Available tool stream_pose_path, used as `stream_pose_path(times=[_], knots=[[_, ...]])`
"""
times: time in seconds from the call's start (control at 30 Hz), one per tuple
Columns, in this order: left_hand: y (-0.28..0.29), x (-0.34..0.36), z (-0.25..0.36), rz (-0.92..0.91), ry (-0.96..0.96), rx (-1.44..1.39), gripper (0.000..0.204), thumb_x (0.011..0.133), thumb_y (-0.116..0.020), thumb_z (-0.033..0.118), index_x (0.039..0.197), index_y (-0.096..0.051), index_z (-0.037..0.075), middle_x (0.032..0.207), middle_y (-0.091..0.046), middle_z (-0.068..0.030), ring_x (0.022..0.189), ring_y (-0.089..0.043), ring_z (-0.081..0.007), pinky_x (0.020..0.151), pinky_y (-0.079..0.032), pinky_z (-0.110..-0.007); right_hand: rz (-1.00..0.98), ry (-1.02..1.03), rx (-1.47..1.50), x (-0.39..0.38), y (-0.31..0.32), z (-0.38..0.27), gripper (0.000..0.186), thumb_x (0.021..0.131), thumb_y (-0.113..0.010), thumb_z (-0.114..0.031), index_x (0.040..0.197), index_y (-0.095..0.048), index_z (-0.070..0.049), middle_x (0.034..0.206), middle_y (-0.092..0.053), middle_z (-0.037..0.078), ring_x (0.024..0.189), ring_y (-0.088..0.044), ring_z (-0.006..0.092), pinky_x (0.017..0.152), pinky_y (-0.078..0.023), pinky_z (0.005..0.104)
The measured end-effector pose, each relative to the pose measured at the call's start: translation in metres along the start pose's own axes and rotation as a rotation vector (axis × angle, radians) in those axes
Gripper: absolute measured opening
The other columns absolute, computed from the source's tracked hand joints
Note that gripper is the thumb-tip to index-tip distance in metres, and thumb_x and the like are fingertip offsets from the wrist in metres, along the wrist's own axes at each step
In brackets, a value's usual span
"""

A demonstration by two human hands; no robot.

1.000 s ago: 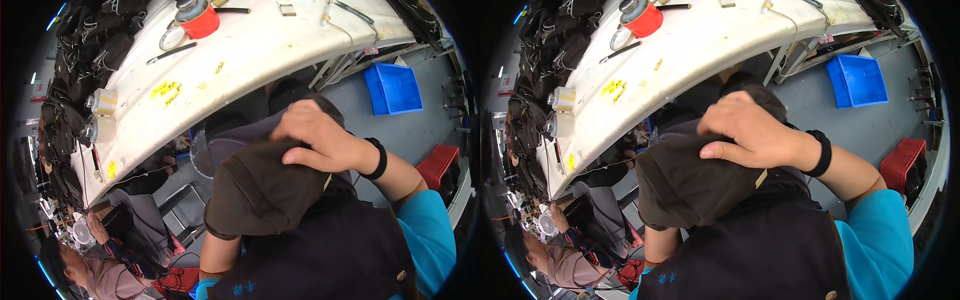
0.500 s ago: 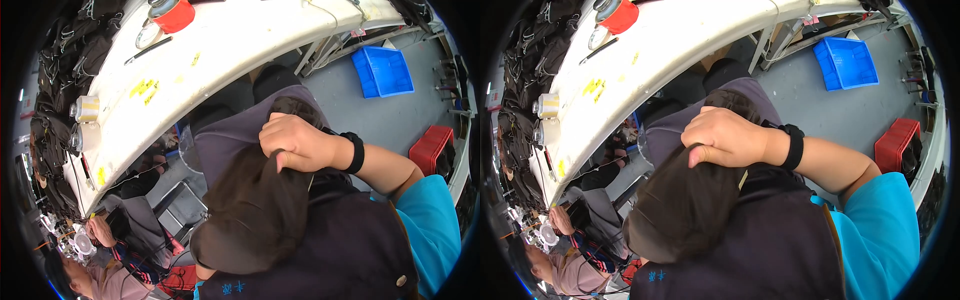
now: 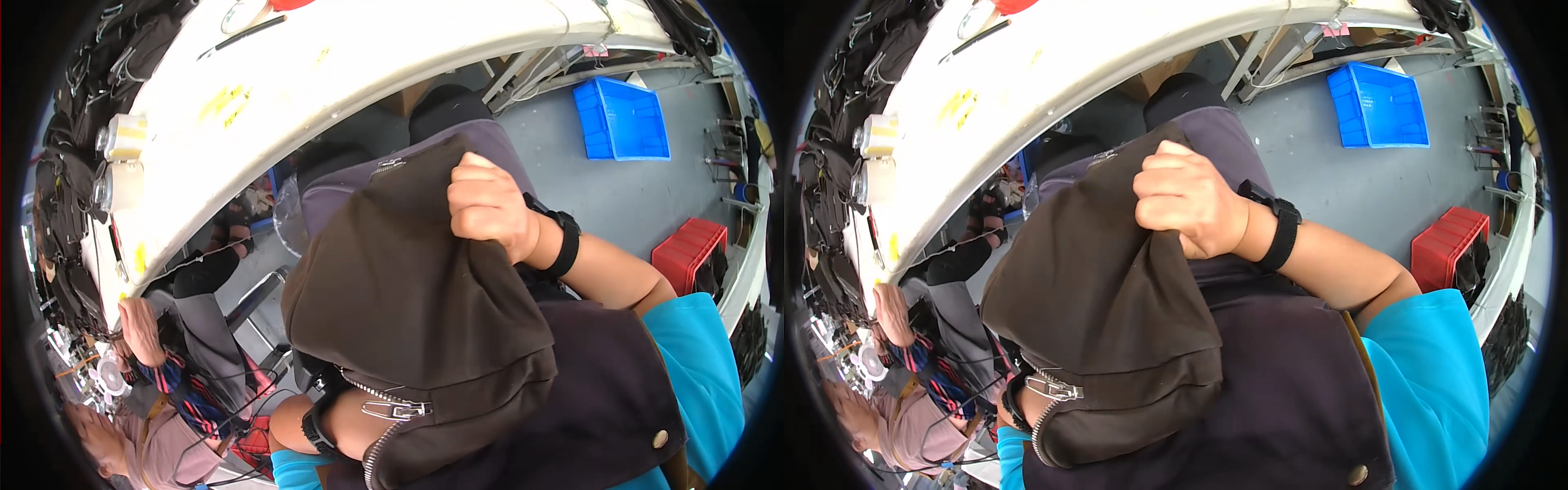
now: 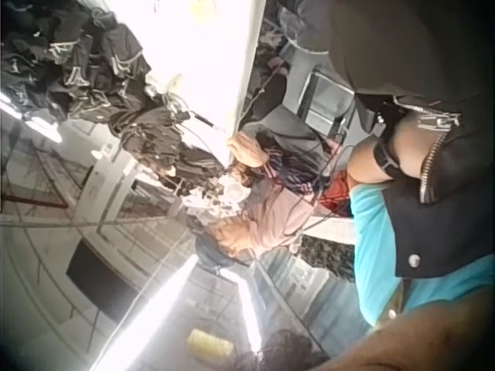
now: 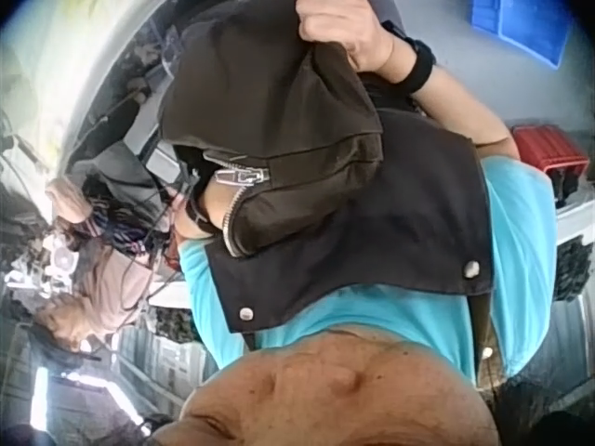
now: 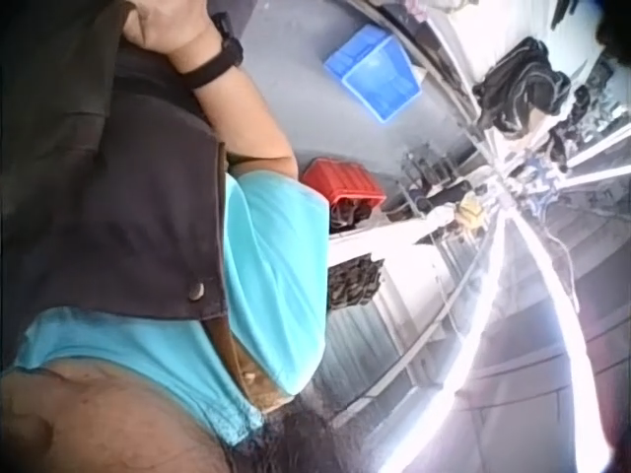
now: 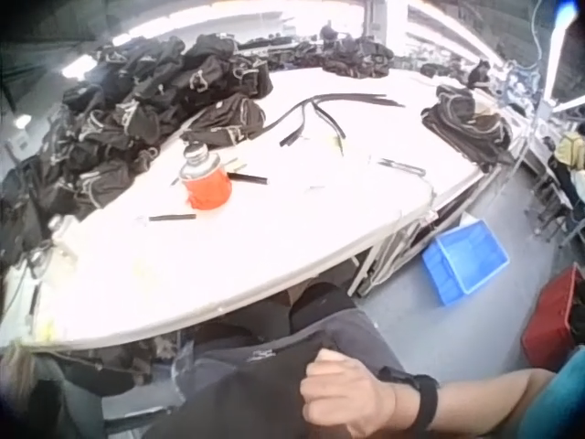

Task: Inspecting zippers, cleaning fabric threads with scissors and needles on a brown zippered pouch bag.

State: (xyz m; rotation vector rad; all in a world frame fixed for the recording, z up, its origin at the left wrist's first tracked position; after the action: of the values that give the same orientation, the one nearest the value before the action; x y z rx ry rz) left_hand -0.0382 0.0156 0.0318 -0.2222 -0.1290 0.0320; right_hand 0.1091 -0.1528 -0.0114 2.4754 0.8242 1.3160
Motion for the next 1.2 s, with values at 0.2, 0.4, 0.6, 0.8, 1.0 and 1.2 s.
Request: stream_pose_path(times=[0.2,0.4,0.6,0.8,1.0,1.2], knots=[[0.005,0.031,-0.013,0.031,-0.049,0.078,0.041,0.089,-0.048,0.013,0.127,-0.05,-0.002,0.128,-0.053,-0.0133,0.12,-0.05,-0.0279,0.104,-0.038,-0.037,-0.086,-0.06,-0.001,-0.004,-0.006,0.005,0.021,0.076,-0.058,-0.021,0.067,-0.044,-0.008,0.064,-0.036,0.006,0.056,-0.039,0.0252,0.054,-0.03,0.0339],[0.018,0.09,-0.031,0.029,-0.098,0.153,0.041,0.088,-0.049,0.013,0.127,-0.051,-0.002,0.127,-0.053,-0.0135,0.119,-0.05,-0.0286,0.104,-0.037,-0.037,-0.253,-0.441,0.172,0.006,-0.014,0.042,0.053,0.099,-0.042,-0.045,0.081,-0.052,0.003,0.076,-0.057,0.02,0.076,-0.054,0.0431,0.068,-0.045,0.0432],[0.012,0.097,-0.037,0.053,-0.159,0.23,0.041,0.087,-0.05,0.013,0.126,-0.052,-0.002,0.127,-0.054,-0.0138,0.119,-0.05,-0.0292,0.104,-0.037,-0.038,-0.385,-0.749,0.284,-0.015,-0.033,0.057,0.052,0.1,-0.041,-0.045,0.081,-0.053,0.001,0.069,-0.053,0.021,0.066,-0.048,0.0409,0.064,-0.044,0.0414],[0.01,0.077,-0.028,0.066,-0.196,0.304,0.042,0.086,-0.05,0.013,0.125,-0.053,-0.002,0.126,-0.054,-0.014,0.119,-0.05,-0.0299,0.104,-0.037,-0.038,-0.385,-0.89,0.364,-0.042,-0.044,0.067,0.054,0.101,-0.04,-0.045,0.077,-0.05,0.001,0.064,-0.047,0.017,0.061,-0.038,0.0303,0.063,-0.042,0.0389],[0.002,0.079,-0.032,0.063,-0.232,0.369,0.042,0.086,-0.051,0.013,0.124,-0.053,-0.002,0.125,-0.054,-0.0142,0.119,-0.05,-0.0305,0.104,-0.036,-0.038,-0.379,-0.811,0.305,-0.048,-0.047,0.068,0.051,0.103,-0.038,-0.041,0.079,-0.052,0.001,0.065,-0.051,0.014,0.063,-0.039,0.025,0.065,-0.043,0.0366],[-0.003,0.092,-0.039,0.066,-0.27,0.421,0.042,0.085,-0.052,0.013,0.124,-0.054,-0.001,0.125,-0.055,-0.0144,0.118,-0.05,-0.0311,0.104,-0.036,-0.038,-0.35,-0.724,0.43,-0.046,-0.052,0.065,0.034,0.091,-0.059,-0.028,0.11,-0.062,0.0,0.103,-0.068,0.014,0.093,-0.064,0.0286,0.085,-0.048,0.0325]])
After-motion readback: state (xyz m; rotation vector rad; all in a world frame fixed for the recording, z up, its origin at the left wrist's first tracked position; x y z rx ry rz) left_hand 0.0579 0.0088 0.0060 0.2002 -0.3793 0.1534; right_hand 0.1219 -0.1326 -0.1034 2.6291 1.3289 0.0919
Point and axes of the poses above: each hand's wrist, its own x-axis towards the middle knuckle, its own y-axis out of the back of the hand, z = x × y, the point moved 5 cm from there along x, towards the middle knuckle
